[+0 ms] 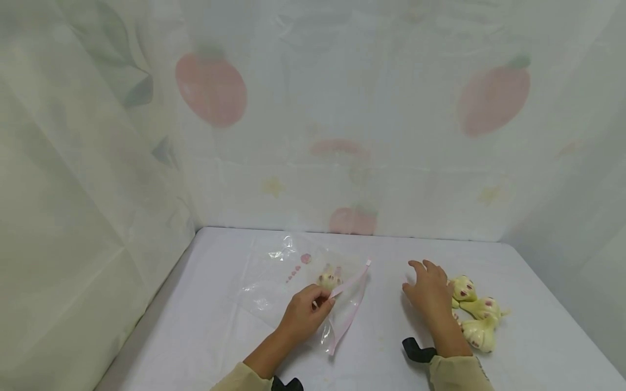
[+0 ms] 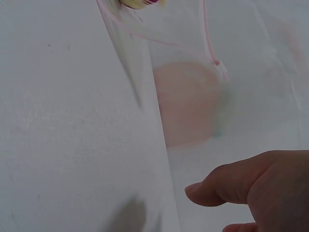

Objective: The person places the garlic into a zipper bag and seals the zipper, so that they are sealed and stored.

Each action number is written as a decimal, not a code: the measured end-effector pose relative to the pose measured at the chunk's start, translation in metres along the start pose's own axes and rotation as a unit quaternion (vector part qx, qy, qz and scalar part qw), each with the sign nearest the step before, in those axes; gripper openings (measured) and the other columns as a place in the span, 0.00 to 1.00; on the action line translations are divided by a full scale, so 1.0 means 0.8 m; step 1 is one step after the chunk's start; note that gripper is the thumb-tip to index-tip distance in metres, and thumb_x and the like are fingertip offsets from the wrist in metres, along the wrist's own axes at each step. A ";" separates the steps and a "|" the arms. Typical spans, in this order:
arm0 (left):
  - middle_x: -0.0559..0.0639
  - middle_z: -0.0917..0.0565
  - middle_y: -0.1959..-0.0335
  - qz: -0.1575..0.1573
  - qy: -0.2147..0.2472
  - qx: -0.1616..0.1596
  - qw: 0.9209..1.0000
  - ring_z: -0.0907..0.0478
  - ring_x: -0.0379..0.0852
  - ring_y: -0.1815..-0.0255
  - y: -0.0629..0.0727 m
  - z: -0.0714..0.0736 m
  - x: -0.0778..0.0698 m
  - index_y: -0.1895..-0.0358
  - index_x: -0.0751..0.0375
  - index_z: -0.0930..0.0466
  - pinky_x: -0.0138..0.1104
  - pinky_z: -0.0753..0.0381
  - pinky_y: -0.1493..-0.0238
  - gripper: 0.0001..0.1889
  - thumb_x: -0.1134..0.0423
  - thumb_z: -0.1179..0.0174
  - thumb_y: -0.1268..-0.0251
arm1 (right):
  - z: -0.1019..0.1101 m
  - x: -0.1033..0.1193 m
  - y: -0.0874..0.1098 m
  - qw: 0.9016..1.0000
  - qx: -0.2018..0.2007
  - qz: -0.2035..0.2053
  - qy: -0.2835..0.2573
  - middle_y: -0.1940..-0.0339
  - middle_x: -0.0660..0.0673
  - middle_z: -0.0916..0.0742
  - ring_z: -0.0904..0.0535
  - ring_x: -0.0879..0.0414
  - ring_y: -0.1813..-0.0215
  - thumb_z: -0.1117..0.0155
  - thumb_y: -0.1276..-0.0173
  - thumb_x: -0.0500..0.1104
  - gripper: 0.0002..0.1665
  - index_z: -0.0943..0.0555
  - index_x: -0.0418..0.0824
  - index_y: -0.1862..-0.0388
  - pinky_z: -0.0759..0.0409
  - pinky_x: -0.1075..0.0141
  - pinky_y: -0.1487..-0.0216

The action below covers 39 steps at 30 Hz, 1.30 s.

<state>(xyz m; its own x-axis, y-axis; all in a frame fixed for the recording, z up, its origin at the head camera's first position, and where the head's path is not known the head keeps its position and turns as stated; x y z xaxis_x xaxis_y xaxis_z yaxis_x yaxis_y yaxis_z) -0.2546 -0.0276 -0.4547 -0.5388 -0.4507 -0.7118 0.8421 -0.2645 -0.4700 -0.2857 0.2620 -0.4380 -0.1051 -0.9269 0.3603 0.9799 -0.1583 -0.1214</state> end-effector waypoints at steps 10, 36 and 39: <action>0.37 0.23 0.71 0.007 0.001 0.006 1.000 0.27 0.31 0.69 0.001 0.000 0.000 0.66 0.55 0.19 0.27 0.22 0.66 0.06 0.58 0.37 0.33 | -0.009 0.021 0.001 0.996 -0.027 0.088 0.015 0.35 0.29 0.25 0.35 0.28 0.33 0.38 0.46 0.28 0.30 0.22 0.41 0.41 0.36 0.30 0.41; 0.37 0.22 0.71 -0.004 -0.001 -0.001 1.000 0.27 0.31 0.69 0.001 0.000 -0.004 0.65 0.54 0.18 0.27 0.22 0.66 0.03 0.61 0.36 0.35 | -0.031 0.033 -0.001 0.982 0.054 0.139 -0.115 0.50 0.33 0.16 0.23 0.36 0.42 0.31 0.43 0.32 0.13 0.16 0.34 0.56 0.28 0.44 0.39; 0.37 0.22 0.71 -0.002 -0.002 0.000 1.000 0.27 0.31 0.69 0.000 0.000 -0.005 0.65 0.55 0.19 0.27 0.22 0.66 0.04 0.59 0.36 0.35 | -0.030 0.033 0.000 0.983 0.047 0.132 -0.122 0.51 0.35 0.16 0.22 0.37 0.43 0.32 0.39 0.35 0.08 0.15 0.36 0.61 0.27 0.44 0.40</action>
<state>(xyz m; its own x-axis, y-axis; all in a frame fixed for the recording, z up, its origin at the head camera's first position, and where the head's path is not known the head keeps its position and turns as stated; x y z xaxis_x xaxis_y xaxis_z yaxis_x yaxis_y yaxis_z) -0.2523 -0.0263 -0.4521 -0.5427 -0.4526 -0.7075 0.8395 -0.2670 -0.4732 -0.2924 0.2293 -0.4510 0.1863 -0.8208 0.5400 0.9803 0.1188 -0.1577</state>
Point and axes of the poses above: each hand's wrist, its own y-axis away from the middle knuckle, its own z-axis out of the back of the hand, x = y × z, the point moved 7 cm from there along -y, towards the middle knuckle
